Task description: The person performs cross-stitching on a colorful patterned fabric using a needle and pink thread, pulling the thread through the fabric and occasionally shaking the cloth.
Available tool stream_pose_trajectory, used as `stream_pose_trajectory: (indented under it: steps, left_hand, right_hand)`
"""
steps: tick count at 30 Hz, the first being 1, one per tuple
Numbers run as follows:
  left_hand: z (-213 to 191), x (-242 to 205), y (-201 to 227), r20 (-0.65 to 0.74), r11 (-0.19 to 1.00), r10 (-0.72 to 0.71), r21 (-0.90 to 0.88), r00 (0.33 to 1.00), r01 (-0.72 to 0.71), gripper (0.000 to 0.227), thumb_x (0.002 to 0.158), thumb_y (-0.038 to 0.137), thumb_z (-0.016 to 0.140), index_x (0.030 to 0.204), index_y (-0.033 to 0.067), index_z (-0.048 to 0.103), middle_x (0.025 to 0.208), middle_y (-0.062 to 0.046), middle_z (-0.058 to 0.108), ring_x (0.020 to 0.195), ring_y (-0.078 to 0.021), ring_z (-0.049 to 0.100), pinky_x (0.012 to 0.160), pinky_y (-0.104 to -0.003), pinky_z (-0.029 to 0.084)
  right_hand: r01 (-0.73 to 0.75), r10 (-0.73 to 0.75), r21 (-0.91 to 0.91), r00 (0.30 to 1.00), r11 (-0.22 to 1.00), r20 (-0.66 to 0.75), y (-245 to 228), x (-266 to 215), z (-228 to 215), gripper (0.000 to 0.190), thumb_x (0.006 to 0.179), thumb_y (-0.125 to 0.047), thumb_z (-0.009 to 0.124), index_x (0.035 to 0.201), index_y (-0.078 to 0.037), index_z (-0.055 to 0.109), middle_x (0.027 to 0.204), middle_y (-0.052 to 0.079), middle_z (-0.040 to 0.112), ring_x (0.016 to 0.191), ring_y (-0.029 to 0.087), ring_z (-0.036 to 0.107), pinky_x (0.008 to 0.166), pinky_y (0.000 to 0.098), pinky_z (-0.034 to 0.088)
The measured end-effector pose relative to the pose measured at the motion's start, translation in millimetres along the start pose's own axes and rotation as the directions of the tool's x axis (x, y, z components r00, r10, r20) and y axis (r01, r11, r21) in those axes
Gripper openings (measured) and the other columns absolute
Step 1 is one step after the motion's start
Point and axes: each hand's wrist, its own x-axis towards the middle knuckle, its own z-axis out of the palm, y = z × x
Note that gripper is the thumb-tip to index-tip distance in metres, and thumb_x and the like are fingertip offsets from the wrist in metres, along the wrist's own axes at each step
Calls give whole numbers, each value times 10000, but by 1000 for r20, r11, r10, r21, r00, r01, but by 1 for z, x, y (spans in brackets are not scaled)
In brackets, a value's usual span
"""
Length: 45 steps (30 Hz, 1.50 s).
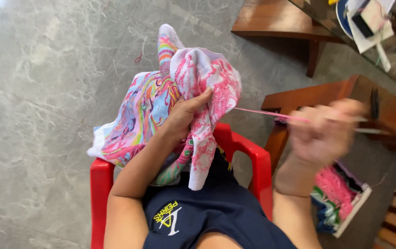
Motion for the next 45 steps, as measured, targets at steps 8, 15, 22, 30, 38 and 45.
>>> stream_pose_trajectory:
  steps: [8,15,22,30,38,45]
  left_hand:
    - [-15,-35,-33,-28,997,62,-38,998,-63,223,848,207,778,992,40,744,870,-58,757,783,-168,727,721,-312,608]
    - [-26,-22,-42,42,934,312,168,949,-315,668,661,106,852,1270,21,589,1108,-109,722,1002,-218,708,931,-376,592]
    - [-44,4,-66,150,830,523,133,839,-542,333,734,4,901,1025,-4,739,885,-110,774,806,-156,737,751,-351,616]
    - [-66,47,-99,118,838,527,91,842,-538,287,819,-19,843,1083,-25,732,936,-128,776,858,-210,749,780,-373,625]
    - [-59,43,-97,56,839,540,35,840,-542,325,819,-27,837,1119,-51,715,975,-152,770,879,-224,746,790,-402,631]
    - [-57,37,-92,34,869,496,-16,868,-495,357,825,-29,827,1156,-46,694,973,-147,764,869,-244,749,749,-408,638]
  right_hand:
    - [205,-196,-231,979,951,60,-52,-28,-31,156,1187,-395,409,1182,-254,475,682,-106,170,562,64,125,522,242,175]
    - [85,-129,-391,988,916,-88,20,-63,-24,78,1116,-148,577,1162,-107,529,875,45,557,735,201,610,732,340,585]
    - [228,-132,-821,974,524,186,104,-72,18,171,851,62,818,989,-38,827,829,114,676,721,237,645,678,359,559]
    - [362,-285,-891,915,273,284,129,-65,9,166,847,60,835,999,-8,833,761,52,629,638,196,623,582,341,557]
    - [401,-291,-879,899,257,326,130,-63,9,140,860,99,795,985,38,813,756,80,625,618,215,615,577,350,530]
    - [393,-274,-874,908,287,318,125,-60,14,123,873,105,777,975,42,804,749,101,629,608,243,615,569,369,527]
